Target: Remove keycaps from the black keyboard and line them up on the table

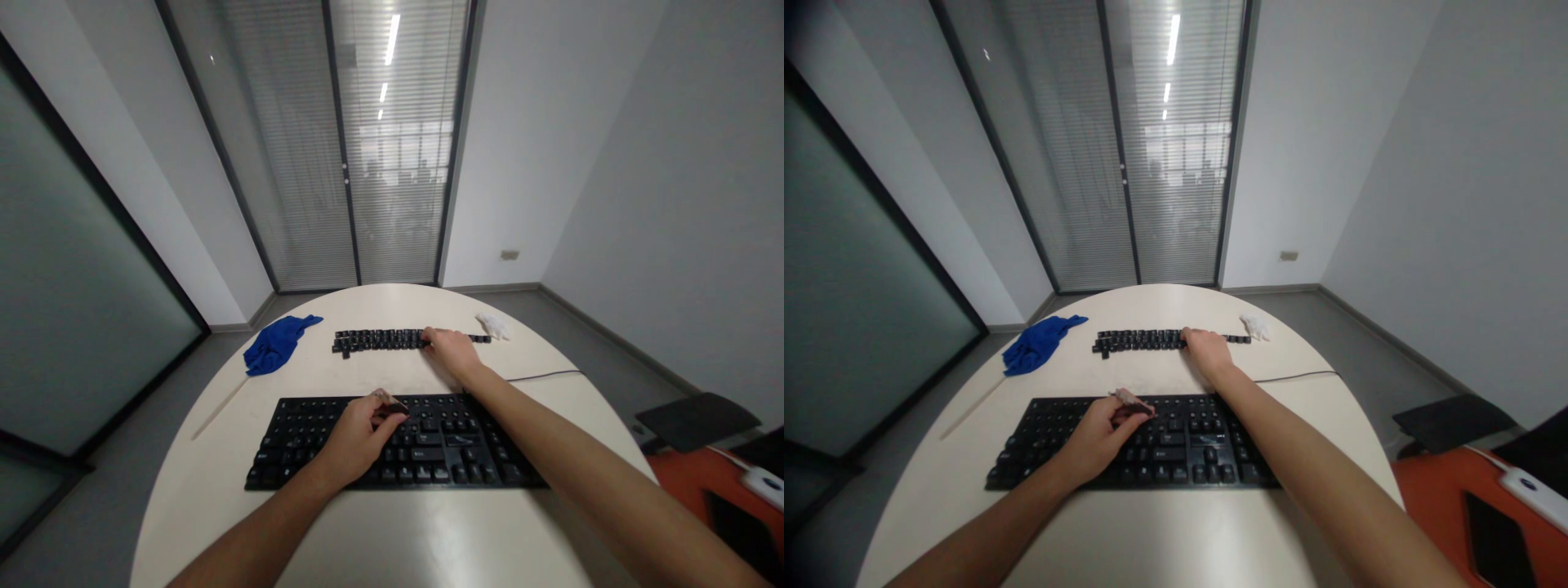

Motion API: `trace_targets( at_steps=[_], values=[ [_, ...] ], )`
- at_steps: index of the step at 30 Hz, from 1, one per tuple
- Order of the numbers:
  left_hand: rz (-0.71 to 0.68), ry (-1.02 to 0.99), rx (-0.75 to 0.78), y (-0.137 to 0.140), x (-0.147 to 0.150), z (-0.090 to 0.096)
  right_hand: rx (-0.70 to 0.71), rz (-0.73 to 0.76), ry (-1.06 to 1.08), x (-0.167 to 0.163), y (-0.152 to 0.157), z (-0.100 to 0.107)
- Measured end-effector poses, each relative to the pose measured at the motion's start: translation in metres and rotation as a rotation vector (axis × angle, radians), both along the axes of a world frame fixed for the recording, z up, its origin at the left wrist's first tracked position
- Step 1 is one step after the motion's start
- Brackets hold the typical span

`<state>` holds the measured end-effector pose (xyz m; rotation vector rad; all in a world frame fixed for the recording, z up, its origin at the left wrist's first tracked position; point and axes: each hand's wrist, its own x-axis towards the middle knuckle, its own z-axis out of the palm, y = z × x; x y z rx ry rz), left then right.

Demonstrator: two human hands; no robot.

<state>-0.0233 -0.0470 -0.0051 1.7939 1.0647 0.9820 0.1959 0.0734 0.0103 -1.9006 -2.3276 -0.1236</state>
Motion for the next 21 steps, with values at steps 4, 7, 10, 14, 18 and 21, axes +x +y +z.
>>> trace_targets(
  at_steps=[4,7,10,14,18,21],
  values=[
    [-0.001,0.013,0.006,0.0,0.0,0.001,0.001,0.001,0.017,-0.001,-0.001,0.001],
    [0.001,0.012,-0.003,0.0,0.0,0.002,0.006,0.0,0.051,0.0,-0.003,0.003],
    [0.014,-0.003,-0.026,0.0,0.0,0.003,0.003,0.006,0.101,0.004,-0.008,0.009],
    [0.018,-0.01,-0.045,0.0,0.001,0.004,-0.051,0.073,0.186,0.011,-0.026,0.022],
    [-0.007,-0.024,-0.055,-0.001,0.0,0.005,-0.299,0.354,0.472,0.02,-0.059,0.034],
    [-0.009,-0.032,-0.066,0.0,0.0,0.006,-0.438,0.484,0.554,0.03,-0.085,0.038]
  ],
)
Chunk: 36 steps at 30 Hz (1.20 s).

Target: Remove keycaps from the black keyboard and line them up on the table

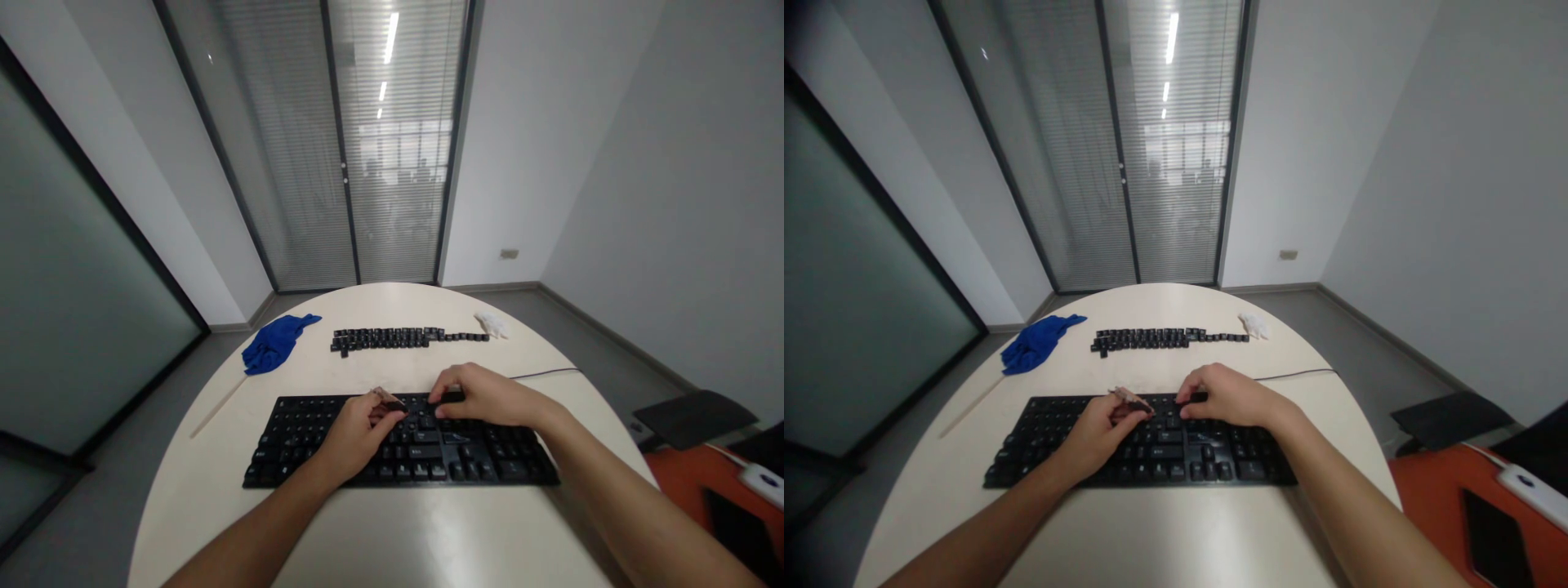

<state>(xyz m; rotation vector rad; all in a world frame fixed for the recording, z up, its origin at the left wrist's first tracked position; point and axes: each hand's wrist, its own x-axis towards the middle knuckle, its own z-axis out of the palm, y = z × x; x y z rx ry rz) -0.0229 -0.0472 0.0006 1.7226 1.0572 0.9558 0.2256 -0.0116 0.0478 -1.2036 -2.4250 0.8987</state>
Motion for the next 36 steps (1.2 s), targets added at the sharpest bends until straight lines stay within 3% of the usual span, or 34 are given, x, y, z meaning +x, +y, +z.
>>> trace_targets(
  at_steps=[8,17,27,36],
  values=[
    [0.024,0.002,-0.015,-0.001,0.0,0.002,0.008,0.049,-0.007,0.018,-0.016,-0.013],
    [0.061,0.056,0.024,-0.004,0.0,0.007,0.017,0.044,-0.04,0.004,-0.018,-0.016],
    [0.2,0.325,0.201,-0.011,0.004,0.014,0.057,0.048,-0.047,-0.011,-0.023,-0.019],
    [0.183,0.301,0.178,-0.013,0.005,0.014,0.073,0.047,-0.027,-0.011,-0.022,-0.022]
  ],
)
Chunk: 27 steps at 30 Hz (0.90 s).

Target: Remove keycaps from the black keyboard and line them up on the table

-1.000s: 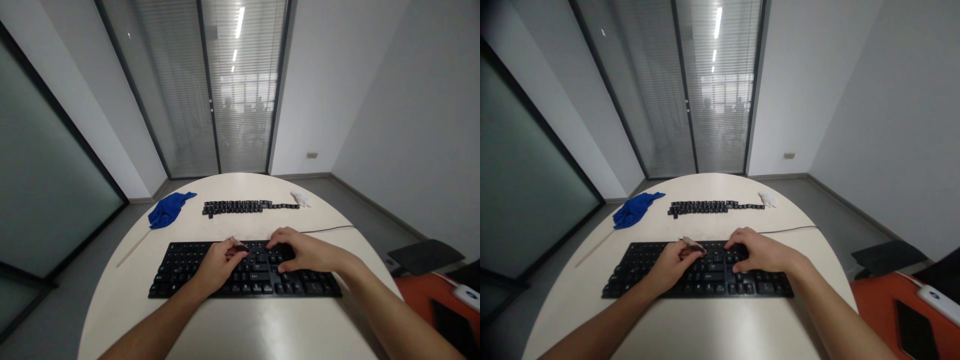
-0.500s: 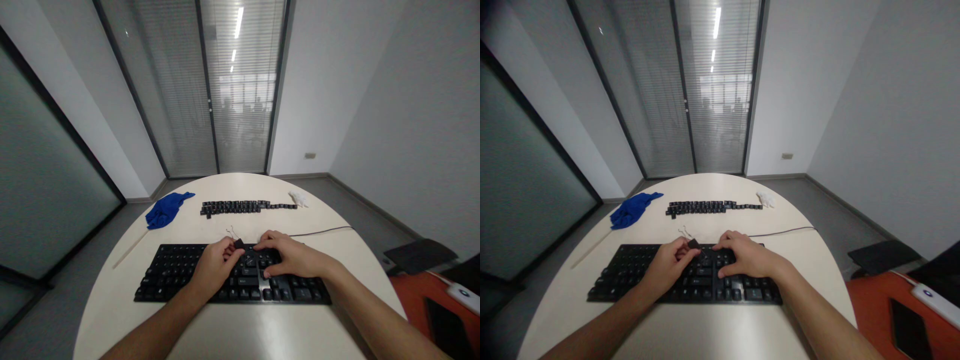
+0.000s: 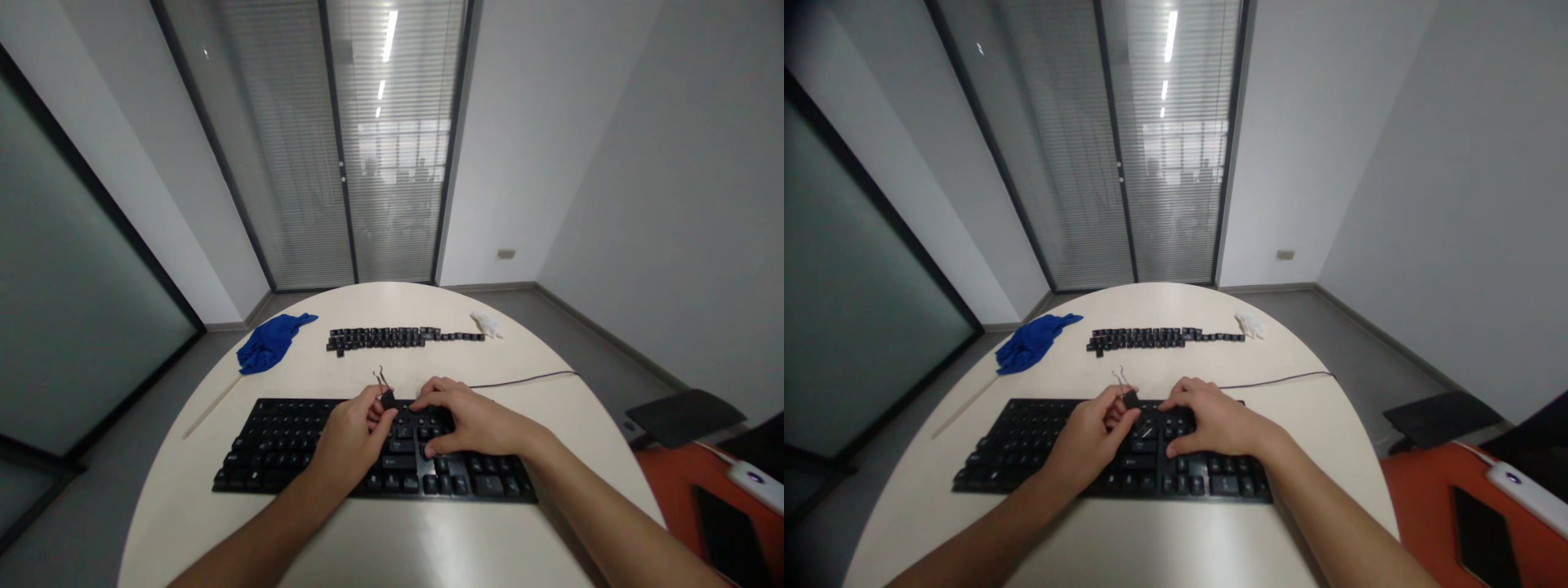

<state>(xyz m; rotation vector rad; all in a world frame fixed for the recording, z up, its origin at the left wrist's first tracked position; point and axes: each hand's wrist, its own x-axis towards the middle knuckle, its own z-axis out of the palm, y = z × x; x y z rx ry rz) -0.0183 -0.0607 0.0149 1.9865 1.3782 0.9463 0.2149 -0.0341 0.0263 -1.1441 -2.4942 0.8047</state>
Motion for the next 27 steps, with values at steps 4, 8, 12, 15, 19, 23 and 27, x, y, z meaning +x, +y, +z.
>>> trace_targets(
  at_steps=[4,8,12,15,19,23,27],
  values=[
    [-0.034,-0.027,0.008,-0.003,0.002,0.002,0.031,0.008,0.008,-0.002,-0.001,-0.001],
    [-0.08,-0.071,-0.048,-0.004,0.001,0.003,0.054,0.045,0.055,-0.008,-0.003,-0.001],
    [-0.119,-0.11,-0.11,-0.001,-0.001,0.003,0.079,0.072,0.083,-0.012,-0.004,0.0],
    [-0.141,-0.15,-0.15,0.001,-0.001,0.003,0.102,0.104,0.086,-0.013,-0.003,0.001],
    [-0.167,-0.208,-0.191,0.002,-0.002,0.003,0.118,0.101,0.107,-0.016,-0.003,0.003],
    [-0.179,-0.225,-0.209,0.002,-0.002,0.005,0.11,0.085,0.14,-0.023,-0.005,0.001],
    [-0.185,-0.232,-0.218,0.0,0.0,0.006,0.139,0.043,0.127,-0.027,-0.005,-0.002]
  ],
)
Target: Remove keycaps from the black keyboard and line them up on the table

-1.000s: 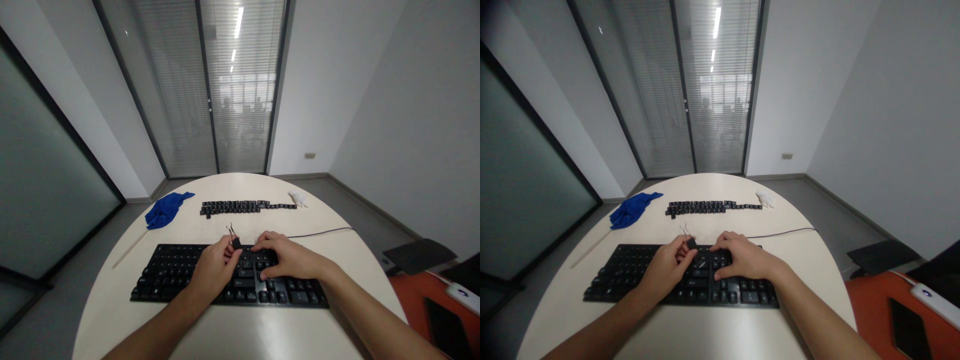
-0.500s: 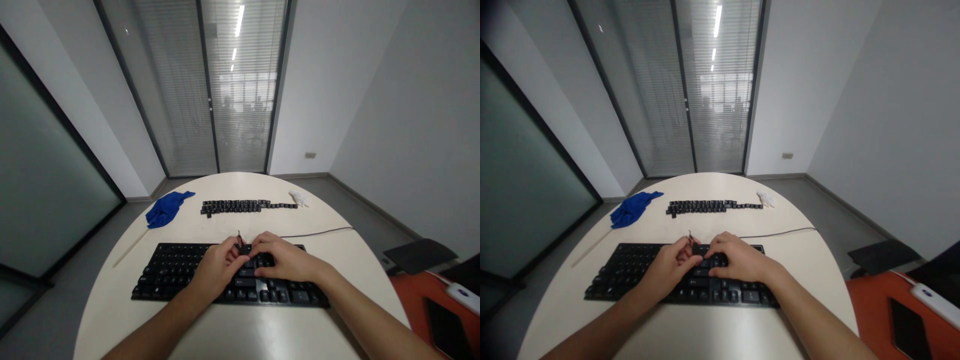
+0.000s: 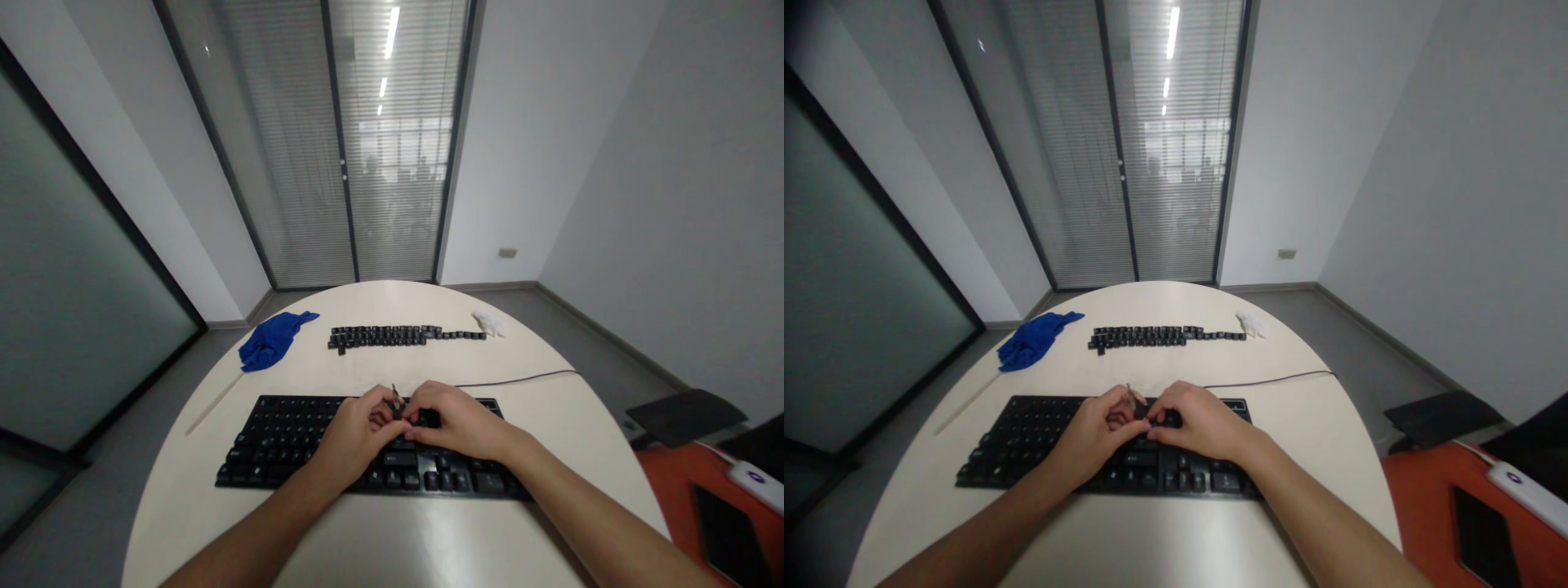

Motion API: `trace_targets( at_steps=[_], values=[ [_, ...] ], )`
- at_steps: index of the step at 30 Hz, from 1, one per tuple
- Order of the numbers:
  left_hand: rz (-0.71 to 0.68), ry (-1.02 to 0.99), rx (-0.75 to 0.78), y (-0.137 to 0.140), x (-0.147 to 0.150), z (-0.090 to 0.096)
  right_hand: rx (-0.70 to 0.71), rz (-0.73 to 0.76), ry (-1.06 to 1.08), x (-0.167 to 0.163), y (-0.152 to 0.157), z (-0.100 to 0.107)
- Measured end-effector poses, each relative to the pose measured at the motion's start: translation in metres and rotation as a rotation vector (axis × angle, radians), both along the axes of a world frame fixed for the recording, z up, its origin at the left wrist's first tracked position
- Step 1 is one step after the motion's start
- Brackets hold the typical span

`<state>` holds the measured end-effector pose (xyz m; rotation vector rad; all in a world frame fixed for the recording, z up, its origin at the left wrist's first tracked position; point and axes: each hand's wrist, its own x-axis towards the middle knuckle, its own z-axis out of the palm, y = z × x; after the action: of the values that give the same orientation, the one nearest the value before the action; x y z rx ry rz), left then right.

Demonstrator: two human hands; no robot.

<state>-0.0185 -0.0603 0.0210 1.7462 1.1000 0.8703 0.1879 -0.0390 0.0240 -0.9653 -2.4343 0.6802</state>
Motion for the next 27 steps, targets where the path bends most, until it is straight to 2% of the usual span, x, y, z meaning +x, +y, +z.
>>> trace_targets(
  at_steps=[10,18,22,27],
  values=[
    [-0.012,0.065,0.064,-0.002,0.004,-0.001,0.065,-0.048,-0.106,-0.002,0.0,-0.003],
    [-0.003,0.129,0.09,-0.002,0.004,-0.003,0.021,0.104,-0.073,0.007,0.004,0.003],
    [-0.01,0.213,0.145,-0.006,0.005,0.0,0.02,0.113,-0.048,0.008,0.005,0.004],
    [0.021,0.109,0.075,-0.002,0.004,-0.005,0.03,0.115,-0.016,0.007,0.004,0.003]
  ],
)
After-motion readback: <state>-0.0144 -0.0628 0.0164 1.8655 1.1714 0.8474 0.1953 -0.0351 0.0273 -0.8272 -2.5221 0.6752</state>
